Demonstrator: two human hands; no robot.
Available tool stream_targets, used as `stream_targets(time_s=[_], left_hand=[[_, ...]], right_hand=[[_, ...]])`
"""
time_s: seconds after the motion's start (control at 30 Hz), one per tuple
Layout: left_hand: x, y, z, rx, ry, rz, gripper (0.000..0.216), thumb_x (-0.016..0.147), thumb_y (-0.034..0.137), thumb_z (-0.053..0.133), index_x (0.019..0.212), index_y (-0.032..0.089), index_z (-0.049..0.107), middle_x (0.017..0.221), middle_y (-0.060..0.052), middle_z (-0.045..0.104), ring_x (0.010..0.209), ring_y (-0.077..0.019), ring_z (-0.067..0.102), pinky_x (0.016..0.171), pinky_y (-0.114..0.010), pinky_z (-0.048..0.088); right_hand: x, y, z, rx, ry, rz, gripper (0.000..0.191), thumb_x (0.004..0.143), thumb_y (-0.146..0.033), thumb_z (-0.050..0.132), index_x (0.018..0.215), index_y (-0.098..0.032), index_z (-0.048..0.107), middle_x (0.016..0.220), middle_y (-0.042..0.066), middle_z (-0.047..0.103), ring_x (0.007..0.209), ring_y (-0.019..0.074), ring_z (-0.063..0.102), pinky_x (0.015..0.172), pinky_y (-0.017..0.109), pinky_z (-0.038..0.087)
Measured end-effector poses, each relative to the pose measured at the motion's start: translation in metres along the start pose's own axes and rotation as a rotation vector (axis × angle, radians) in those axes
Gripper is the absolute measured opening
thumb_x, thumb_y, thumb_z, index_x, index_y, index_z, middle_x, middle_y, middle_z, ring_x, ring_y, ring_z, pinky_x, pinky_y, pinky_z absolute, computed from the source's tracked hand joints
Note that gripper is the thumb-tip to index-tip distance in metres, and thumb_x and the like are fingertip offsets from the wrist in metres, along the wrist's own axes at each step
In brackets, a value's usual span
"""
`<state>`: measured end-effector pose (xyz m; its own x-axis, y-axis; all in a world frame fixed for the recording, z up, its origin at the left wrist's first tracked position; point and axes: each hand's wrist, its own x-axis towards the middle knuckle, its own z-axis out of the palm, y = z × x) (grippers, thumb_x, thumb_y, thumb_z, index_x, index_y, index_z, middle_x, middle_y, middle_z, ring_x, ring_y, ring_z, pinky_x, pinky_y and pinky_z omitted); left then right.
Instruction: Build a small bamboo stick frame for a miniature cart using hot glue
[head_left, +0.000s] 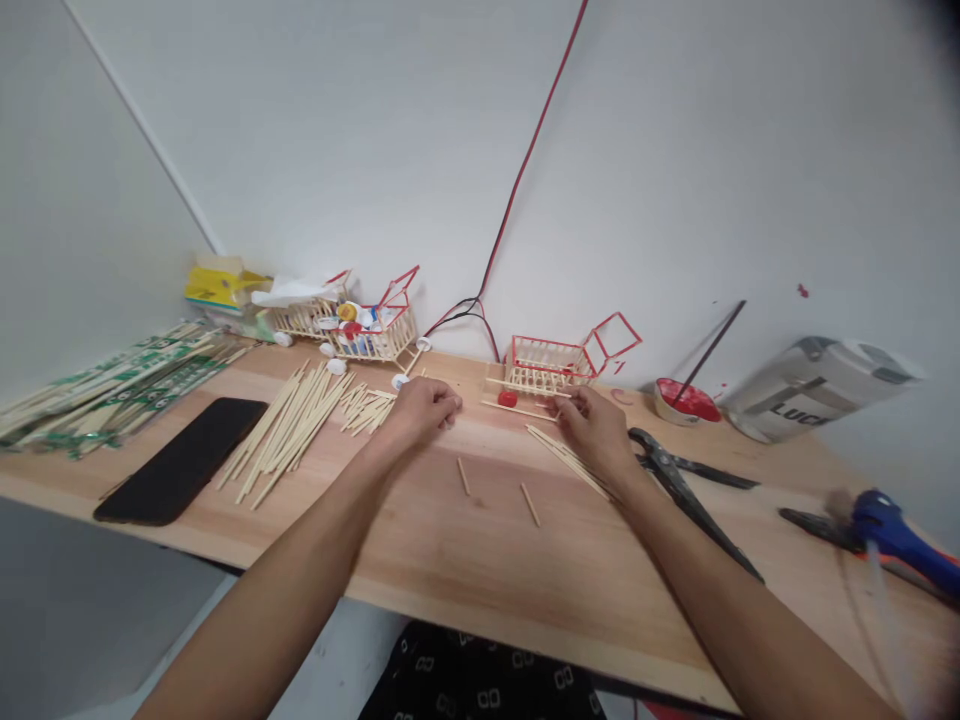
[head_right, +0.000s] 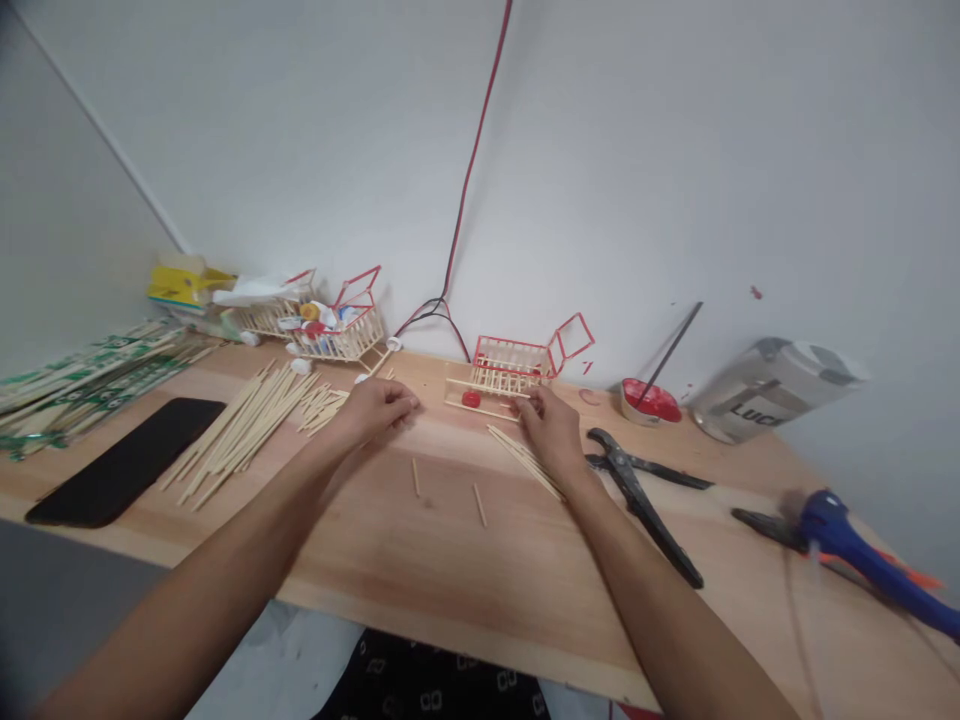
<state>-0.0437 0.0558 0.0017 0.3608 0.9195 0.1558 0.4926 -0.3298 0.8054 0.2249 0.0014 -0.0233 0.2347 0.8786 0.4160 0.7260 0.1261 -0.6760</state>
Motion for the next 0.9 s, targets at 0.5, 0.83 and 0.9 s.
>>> stream_targets(time_s=[0.5,0.83,0.9], left_hand=[[-0.002,0.002,0.002,0.095,-0.021,-0.004,0.026,0.076,0.024,0.054,0.055,0.014,0.064,0.047,0.000,0.058,0.045,-0.0098,0.049,0.051,-0.022,0.035],[-0.003,0.002,-0.004,0.155,0.022,-0.016,0.015,0.073,0.019,0.056,0.066,0.015,0.068,0.052,0.001,0.061,0.047,-0.0098,0.051,0.053,-0.022,0.037],[-0.002,0.001,-0.006,0.164,0.052,-0.004,0.015,0.073,0.017,0.055,0.067,0.015,0.069,0.051,0.002,0.061,0.046,-0.0098,0.051,0.053,-0.022,0.037]], right_hand=[[0.000,-0.001,-0.009,-0.192,0.024,-0.001,0.035,0.087,-0.041,0.044,0.074,-0.016,0.066,0.070,0.004,0.067,0.065,0.0155,0.057,0.065,0.026,0.036],[0.004,-0.007,-0.031,-0.287,0.050,-0.003,0.038,0.087,-0.042,0.044,0.071,-0.016,0.066,0.070,0.006,0.069,0.065,0.0170,0.060,0.065,0.028,0.039],[0.005,-0.007,-0.040,-0.280,0.068,0.023,0.037,0.088,-0.042,0.043,0.073,-0.017,0.067,0.070,0.006,0.070,0.063,0.0167,0.060,0.064,0.028,0.040]])
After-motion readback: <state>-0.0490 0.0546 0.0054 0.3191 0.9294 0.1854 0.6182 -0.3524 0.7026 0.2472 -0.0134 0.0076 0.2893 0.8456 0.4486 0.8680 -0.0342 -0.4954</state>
